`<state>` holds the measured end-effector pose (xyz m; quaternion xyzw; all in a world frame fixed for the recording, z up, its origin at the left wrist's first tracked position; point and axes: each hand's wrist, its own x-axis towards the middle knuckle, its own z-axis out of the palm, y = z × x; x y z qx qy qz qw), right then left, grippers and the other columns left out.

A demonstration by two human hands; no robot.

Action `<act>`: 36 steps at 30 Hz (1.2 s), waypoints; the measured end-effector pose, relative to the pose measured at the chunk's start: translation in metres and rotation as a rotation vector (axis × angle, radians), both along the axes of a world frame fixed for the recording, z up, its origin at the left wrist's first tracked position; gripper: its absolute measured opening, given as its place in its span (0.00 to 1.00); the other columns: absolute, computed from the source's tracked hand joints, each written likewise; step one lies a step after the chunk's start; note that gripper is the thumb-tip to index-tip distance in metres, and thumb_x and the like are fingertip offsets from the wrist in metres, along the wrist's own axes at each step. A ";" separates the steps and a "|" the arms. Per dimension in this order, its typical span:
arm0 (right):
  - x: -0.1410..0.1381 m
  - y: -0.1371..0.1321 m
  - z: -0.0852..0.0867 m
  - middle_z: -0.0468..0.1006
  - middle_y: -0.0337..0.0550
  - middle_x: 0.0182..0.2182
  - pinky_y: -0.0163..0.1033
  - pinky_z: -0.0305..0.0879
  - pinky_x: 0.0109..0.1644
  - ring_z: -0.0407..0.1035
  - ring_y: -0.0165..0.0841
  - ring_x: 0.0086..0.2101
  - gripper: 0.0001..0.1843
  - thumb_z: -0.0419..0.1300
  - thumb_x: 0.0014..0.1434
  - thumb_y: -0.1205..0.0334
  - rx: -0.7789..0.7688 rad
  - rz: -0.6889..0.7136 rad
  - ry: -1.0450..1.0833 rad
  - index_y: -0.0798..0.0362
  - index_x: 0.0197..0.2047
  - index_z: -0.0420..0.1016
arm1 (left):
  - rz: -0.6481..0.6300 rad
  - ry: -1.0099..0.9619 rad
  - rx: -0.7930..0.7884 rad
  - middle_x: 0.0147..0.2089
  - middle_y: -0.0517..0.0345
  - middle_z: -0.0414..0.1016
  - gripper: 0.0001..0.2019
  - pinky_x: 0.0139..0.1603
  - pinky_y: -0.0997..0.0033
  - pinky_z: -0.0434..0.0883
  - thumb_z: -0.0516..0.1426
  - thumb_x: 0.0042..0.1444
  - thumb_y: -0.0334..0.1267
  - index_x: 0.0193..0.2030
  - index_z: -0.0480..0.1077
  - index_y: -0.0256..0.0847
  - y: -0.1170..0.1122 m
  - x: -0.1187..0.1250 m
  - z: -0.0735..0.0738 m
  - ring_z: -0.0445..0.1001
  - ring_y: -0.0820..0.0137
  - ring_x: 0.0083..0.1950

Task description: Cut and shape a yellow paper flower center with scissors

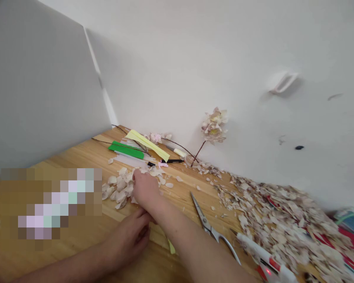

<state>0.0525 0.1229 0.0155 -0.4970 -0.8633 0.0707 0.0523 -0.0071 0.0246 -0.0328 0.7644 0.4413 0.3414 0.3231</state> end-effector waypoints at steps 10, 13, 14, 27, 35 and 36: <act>0.073 -0.045 0.044 0.75 0.42 0.33 0.36 0.57 0.38 0.67 0.34 0.35 0.06 0.52 0.60 0.71 0.168 0.175 0.074 0.52 0.36 0.68 | 0.169 -0.540 -0.328 0.35 0.57 0.68 0.09 0.42 0.64 0.69 0.52 0.50 0.30 0.39 0.65 0.40 0.014 -0.001 -0.003 0.71 0.68 0.36; 0.087 -0.059 0.040 0.75 0.44 0.32 0.37 0.56 0.36 0.67 0.36 0.34 0.08 0.51 0.59 0.73 0.169 0.150 0.036 0.53 0.36 0.68 | 0.091 -0.687 -0.398 0.44 0.53 0.68 0.16 0.46 0.62 0.70 0.53 0.48 0.31 0.46 0.62 0.40 0.016 0.000 -0.001 0.73 0.67 0.42; 0.090 -0.061 0.036 0.75 0.45 0.31 0.38 0.56 0.35 0.67 0.37 0.33 0.09 0.51 0.59 0.74 0.168 0.122 0.025 0.53 0.36 0.68 | 0.078 -0.708 -0.403 0.47 0.51 0.67 0.18 0.47 0.61 0.70 0.54 0.47 0.31 0.47 0.61 0.41 0.016 0.000 -0.002 0.72 0.66 0.44; 0.072 -0.007 -0.009 0.74 0.47 0.47 0.40 0.58 0.52 0.64 0.36 0.49 0.17 0.57 0.54 0.72 0.012 0.023 0.185 0.54 0.48 0.69 | 0.102 0.168 0.364 0.38 0.52 0.75 0.08 0.48 0.60 0.69 0.52 0.55 0.28 0.30 0.71 0.38 0.007 -0.002 0.005 0.70 0.63 0.43; 0.065 0.000 -0.021 0.76 0.45 0.41 0.47 0.65 0.47 0.70 0.38 0.42 0.16 0.58 0.53 0.77 -0.163 0.054 0.260 0.57 0.45 0.71 | 0.573 0.557 0.265 0.57 0.32 0.67 0.18 0.59 0.43 0.59 0.49 0.54 0.25 0.51 0.69 0.28 0.057 -0.062 0.002 0.61 0.47 0.60; 0.068 0.001 -0.021 0.76 0.43 0.39 0.46 0.67 0.45 0.71 0.36 0.40 0.15 0.58 0.54 0.78 -0.193 0.036 0.286 0.57 0.45 0.71 | 0.582 0.559 0.249 0.56 0.30 0.67 0.17 0.57 0.41 0.59 0.49 0.55 0.27 0.51 0.68 0.27 0.060 -0.066 -0.001 0.61 0.46 0.60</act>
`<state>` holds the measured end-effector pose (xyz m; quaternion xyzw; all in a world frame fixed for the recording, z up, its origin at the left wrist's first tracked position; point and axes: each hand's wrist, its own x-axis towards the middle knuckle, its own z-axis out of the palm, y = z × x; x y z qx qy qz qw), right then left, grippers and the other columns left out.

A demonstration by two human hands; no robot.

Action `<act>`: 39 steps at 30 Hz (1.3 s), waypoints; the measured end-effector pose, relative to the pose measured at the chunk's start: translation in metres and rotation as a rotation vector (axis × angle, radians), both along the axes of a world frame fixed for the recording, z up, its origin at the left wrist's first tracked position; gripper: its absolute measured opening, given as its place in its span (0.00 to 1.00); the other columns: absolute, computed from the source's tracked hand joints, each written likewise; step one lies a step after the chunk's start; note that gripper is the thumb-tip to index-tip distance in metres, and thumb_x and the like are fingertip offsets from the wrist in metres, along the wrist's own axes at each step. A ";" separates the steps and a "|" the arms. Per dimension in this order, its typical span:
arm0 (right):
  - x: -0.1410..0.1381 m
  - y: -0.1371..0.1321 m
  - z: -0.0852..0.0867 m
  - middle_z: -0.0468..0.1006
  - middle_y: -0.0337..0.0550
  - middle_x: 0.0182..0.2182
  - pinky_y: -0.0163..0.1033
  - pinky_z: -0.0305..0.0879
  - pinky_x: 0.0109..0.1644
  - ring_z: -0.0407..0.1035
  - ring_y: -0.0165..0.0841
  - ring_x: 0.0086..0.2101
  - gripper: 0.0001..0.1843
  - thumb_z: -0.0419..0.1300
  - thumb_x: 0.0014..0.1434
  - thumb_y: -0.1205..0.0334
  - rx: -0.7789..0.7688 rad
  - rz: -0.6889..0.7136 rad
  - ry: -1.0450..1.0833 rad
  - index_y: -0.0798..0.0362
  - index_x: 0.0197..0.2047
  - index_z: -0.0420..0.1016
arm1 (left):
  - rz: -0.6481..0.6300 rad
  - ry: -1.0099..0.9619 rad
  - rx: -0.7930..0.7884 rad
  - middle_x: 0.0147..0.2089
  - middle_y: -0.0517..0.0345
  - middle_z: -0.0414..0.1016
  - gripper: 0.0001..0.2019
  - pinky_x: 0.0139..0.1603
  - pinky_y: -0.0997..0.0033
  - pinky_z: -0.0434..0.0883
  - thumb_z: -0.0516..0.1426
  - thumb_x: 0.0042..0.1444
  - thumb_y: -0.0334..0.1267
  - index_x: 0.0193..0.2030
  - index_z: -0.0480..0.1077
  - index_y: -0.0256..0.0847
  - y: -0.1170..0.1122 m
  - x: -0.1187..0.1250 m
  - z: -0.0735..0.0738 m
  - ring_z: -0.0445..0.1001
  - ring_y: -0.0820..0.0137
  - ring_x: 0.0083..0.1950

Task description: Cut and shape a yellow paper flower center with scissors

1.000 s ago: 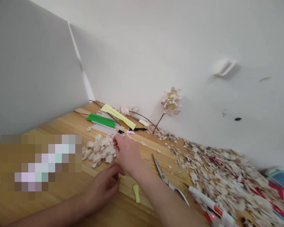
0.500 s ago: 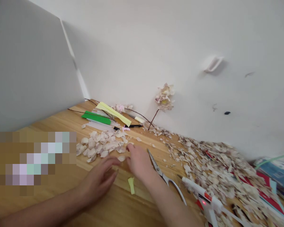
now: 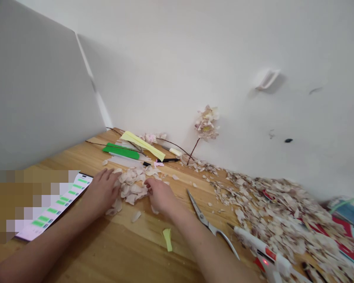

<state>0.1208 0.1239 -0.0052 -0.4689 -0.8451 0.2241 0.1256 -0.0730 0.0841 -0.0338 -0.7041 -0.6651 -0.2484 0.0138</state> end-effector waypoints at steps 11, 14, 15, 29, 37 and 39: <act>0.044 0.023 -0.011 0.73 0.44 0.45 0.49 0.68 0.47 0.69 0.37 0.44 0.11 0.59 0.61 0.64 -0.028 -0.342 0.061 0.55 0.47 0.70 | -0.339 -0.072 -0.110 0.62 0.47 0.66 0.19 0.64 0.48 0.56 0.49 0.56 0.26 0.53 0.69 0.40 -0.006 0.018 0.000 0.62 0.59 0.63; 0.049 0.030 -0.017 0.70 0.46 0.51 0.54 0.63 0.52 0.65 0.41 0.49 0.14 0.59 0.60 0.61 0.023 -0.418 -0.025 0.54 0.49 0.69 | -0.377 -0.100 -0.106 0.63 0.44 0.63 0.19 0.63 0.42 0.54 0.50 0.56 0.27 0.54 0.68 0.38 -0.005 0.014 0.002 0.58 0.54 0.65; 0.048 0.030 -0.018 0.69 0.46 0.52 0.55 0.61 0.53 0.65 0.41 0.50 0.15 0.59 0.60 0.61 0.027 -0.417 -0.046 0.53 0.50 0.69 | -0.423 -0.095 -0.127 0.63 0.44 0.63 0.18 0.63 0.41 0.54 0.50 0.57 0.29 0.54 0.68 0.39 -0.006 0.013 0.003 0.57 0.54 0.66; 0.029 0.015 0.002 0.75 0.40 0.36 0.42 0.68 0.41 0.71 0.32 0.36 0.06 0.60 0.56 0.70 -0.093 -0.188 0.162 0.56 0.39 0.71 | -0.296 -0.180 0.011 0.52 0.41 0.73 0.14 0.58 0.49 0.63 0.49 0.58 0.32 0.47 0.71 0.35 0.005 -0.002 0.004 0.71 0.57 0.54; 0.028 -0.032 -0.005 0.75 0.42 0.42 0.40 0.64 0.46 0.69 0.36 0.41 0.27 0.63 0.43 0.76 -0.115 -0.005 0.184 0.49 0.47 0.70 | -0.692 -0.195 -0.117 0.46 0.55 0.77 0.13 0.51 0.69 0.69 0.52 0.55 0.30 0.44 0.72 0.42 -0.016 0.015 0.021 0.73 0.67 0.49; 0.025 -0.031 -0.012 0.73 0.45 0.46 0.40 0.65 0.47 0.70 0.34 0.42 0.27 0.57 0.48 0.78 -0.095 -0.049 0.230 0.50 0.51 0.67 | -0.804 -0.180 -0.176 0.41 0.54 0.78 0.11 0.48 0.68 0.70 0.51 0.56 0.30 0.41 0.74 0.42 -0.021 0.019 0.026 0.74 0.66 0.45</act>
